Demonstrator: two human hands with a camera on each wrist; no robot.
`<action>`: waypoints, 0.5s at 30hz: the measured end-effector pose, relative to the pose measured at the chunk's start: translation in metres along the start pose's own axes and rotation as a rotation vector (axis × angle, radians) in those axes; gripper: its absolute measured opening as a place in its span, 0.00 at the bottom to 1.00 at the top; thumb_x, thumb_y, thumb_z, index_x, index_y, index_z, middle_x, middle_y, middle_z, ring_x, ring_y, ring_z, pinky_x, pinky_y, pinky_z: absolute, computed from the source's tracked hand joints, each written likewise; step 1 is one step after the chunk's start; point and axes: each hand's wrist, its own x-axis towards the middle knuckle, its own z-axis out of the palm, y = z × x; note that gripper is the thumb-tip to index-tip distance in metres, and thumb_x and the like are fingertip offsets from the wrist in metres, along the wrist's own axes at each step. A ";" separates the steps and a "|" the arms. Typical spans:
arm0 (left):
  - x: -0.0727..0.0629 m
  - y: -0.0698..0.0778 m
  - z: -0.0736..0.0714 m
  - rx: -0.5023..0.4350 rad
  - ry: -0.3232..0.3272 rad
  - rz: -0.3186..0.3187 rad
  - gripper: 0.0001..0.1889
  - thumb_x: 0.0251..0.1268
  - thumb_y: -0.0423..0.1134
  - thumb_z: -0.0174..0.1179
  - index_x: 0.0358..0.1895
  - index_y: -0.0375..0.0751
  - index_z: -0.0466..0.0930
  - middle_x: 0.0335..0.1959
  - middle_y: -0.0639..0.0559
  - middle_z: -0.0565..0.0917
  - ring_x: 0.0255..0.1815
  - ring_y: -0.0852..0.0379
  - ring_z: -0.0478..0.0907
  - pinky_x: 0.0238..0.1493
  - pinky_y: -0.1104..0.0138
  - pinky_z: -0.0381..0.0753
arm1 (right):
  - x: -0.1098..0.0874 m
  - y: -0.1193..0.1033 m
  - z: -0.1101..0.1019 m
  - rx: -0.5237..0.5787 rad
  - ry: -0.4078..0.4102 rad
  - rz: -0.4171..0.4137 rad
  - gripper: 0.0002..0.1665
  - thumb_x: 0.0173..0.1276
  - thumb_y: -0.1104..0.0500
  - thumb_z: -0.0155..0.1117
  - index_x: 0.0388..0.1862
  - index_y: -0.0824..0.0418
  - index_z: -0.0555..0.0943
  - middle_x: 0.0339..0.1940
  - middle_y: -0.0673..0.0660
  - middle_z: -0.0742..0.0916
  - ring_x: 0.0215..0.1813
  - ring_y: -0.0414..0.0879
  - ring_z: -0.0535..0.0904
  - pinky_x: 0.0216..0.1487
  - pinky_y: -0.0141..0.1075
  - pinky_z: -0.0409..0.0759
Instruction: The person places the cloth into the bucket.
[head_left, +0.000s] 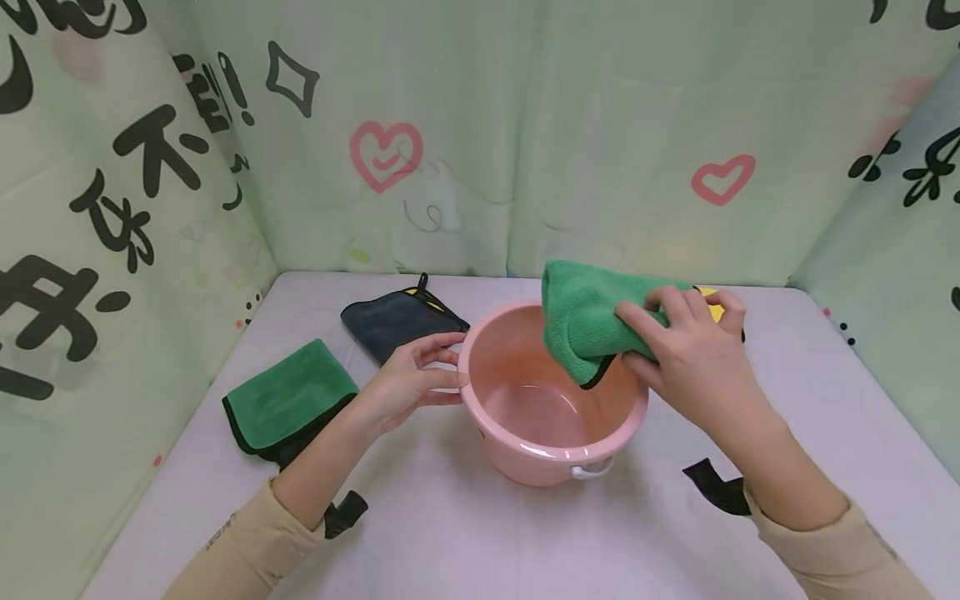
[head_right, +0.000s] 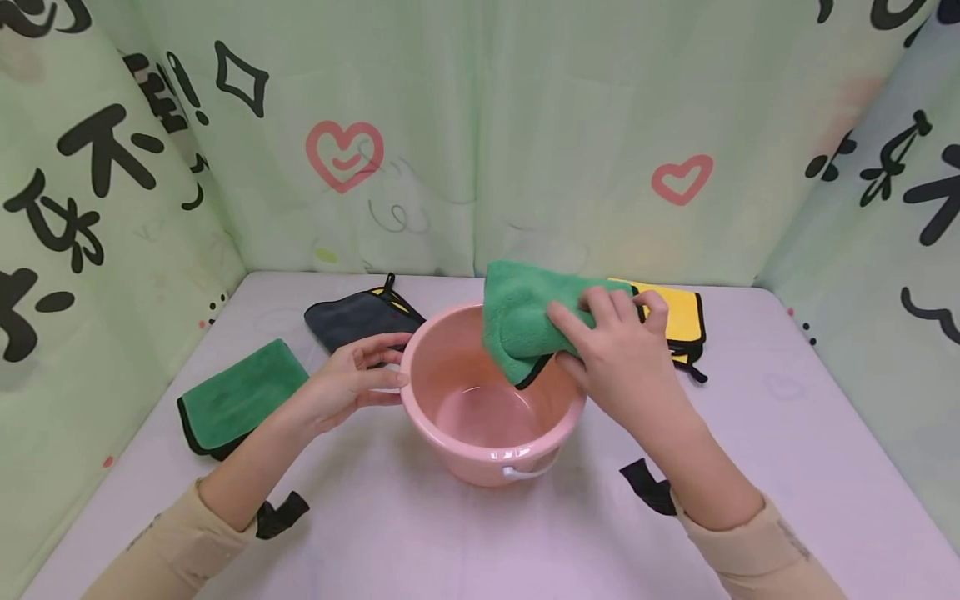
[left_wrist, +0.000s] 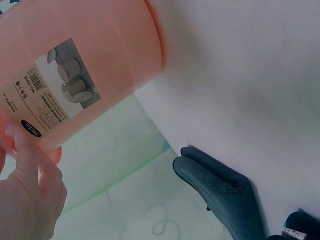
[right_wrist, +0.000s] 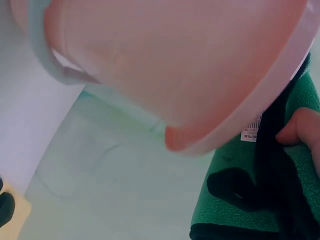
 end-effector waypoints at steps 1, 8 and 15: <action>0.000 0.000 0.000 0.000 0.002 -0.001 0.29 0.56 0.27 0.60 0.63 0.39 0.66 0.44 0.42 0.74 0.39 0.55 0.79 0.42 0.56 0.81 | 0.001 -0.003 0.000 -0.005 -0.017 -0.014 0.24 0.44 0.62 0.65 0.44 0.58 0.73 0.34 0.63 0.73 0.35 0.60 0.68 0.44 0.59 0.55; 0.000 -0.001 0.001 0.010 0.016 -0.014 0.29 0.56 0.28 0.60 0.63 0.40 0.66 0.45 0.42 0.74 0.40 0.54 0.79 0.42 0.56 0.80 | 0.009 -0.016 0.009 -0.048 -0.105 -0.118 0.29 0.42 0.56 0.74 0.44 0.56 0.72 0.35 0.61 0.73 0.36 0.56 0.69 0.44 0.56 0.56; 0.000 0.000 0.001 0.012 0.016 -0.015 0.29 0.56 0.27 0.60 0.63 0.39 0.66 0.45 0.42 0.74 0.40 0.54 0.78 0.43 0.57 0.80 | 0.013 -0.028 0.021 -0.027 -0.217 -0.192 0.30 0.43 0.52 0.76 0.45 0.53 0.73 0.36 0.61 0.74 0.39 0.56 0.70 0.46 0.53 0.60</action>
